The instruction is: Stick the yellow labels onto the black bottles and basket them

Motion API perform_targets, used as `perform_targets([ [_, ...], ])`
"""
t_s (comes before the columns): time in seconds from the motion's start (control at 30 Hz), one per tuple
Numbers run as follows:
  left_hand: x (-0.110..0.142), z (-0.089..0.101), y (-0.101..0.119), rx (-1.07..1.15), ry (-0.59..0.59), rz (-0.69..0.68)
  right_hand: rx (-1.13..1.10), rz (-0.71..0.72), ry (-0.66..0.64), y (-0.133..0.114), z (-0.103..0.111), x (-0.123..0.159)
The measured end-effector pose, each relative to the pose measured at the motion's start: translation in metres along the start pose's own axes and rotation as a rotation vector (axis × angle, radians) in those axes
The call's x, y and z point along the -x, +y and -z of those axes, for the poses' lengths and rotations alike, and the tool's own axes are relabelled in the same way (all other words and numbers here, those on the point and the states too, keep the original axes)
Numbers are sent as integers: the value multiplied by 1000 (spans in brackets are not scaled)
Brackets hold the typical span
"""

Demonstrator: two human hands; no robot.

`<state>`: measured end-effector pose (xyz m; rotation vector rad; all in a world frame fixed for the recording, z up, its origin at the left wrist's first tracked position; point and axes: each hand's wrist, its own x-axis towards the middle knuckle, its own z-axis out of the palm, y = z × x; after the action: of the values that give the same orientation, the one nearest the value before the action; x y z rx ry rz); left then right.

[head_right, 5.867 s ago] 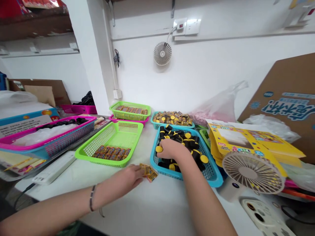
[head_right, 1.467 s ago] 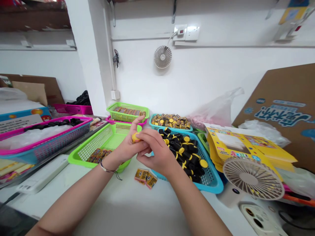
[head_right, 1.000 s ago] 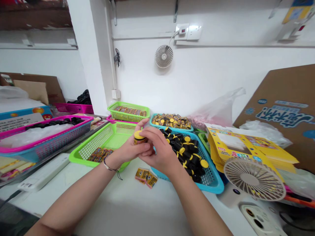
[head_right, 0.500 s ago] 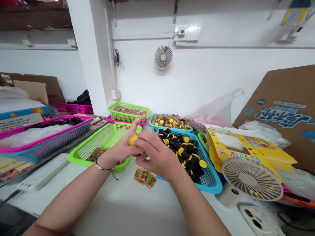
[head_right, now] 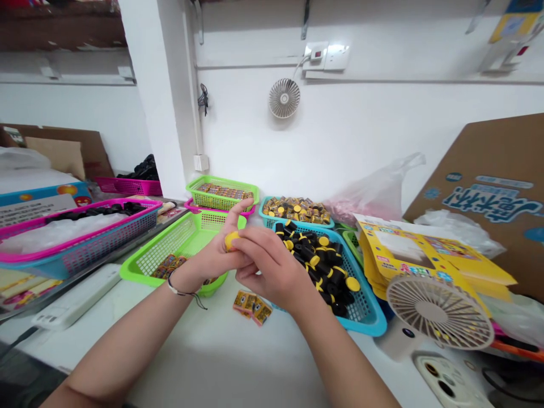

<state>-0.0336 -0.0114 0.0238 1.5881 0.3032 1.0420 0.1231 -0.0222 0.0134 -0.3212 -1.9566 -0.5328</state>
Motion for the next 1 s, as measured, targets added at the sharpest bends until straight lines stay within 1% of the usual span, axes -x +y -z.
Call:
perform_targets([
  [0.33,-2,2,-6,83,-35,3,-24,-68,6,-1,-5,5],
  [0.47,-4,4,-10,102,-74,-9,-19,-77,20,-2,-5,5],
  [0.6,-4,6,-14,82,-95,-52,-36,-76,-1,-3,-3,4],
  [0.7,-2,5,-12,62,-103,-69,-47,-67,-2,-3,-1,4],
  [0.87,0,0,-1,48,-78,-48,-46,-45,-1,-2,-2,4],
  [1.0,-1,1,-2,28,-83,-42,-35,-41,-10,-3,-2,4],
])
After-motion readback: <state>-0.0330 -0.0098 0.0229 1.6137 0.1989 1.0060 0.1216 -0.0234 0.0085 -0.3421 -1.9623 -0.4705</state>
